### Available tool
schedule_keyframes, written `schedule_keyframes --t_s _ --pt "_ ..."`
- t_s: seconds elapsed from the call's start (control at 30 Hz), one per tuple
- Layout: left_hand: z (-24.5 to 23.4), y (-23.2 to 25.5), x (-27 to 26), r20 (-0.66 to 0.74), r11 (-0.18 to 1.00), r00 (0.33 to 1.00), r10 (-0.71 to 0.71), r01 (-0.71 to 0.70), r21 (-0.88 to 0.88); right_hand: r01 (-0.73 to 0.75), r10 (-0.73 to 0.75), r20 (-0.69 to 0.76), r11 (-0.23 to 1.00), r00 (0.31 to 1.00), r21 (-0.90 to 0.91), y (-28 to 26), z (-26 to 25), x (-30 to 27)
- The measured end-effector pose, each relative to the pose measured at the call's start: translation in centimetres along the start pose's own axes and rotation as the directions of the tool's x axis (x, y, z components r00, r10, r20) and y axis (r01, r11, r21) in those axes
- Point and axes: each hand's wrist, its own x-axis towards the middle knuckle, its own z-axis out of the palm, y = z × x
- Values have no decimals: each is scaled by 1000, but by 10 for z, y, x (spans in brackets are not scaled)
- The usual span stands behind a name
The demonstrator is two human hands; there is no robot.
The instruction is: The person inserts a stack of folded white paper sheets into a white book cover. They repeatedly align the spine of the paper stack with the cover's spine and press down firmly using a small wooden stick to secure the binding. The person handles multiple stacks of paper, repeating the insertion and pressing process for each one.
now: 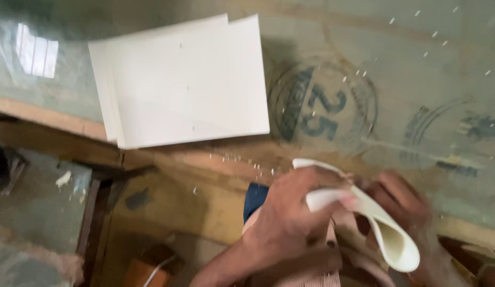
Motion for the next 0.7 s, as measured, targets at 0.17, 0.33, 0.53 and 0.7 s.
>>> schedule_keyframes --t_s 0.17,0.33,0.53,0.7 --pt "18 -17 33 155 884 886 -438 394 251 -252 258 -33 959 966 127 -10 -9 16" --pt "19 -76 86 84 908 911 -404 389 157 -555 558 163 662 814 504 15 -31 20" --pt "28 -86 100 241 726 686 -687 627 282 -10 12 11 982 1000 -190 61 -6 24" --pt "28 -72 106 190 856 851 -489 427 291 147 -171 -130 973 977 -178 85 -24 127"
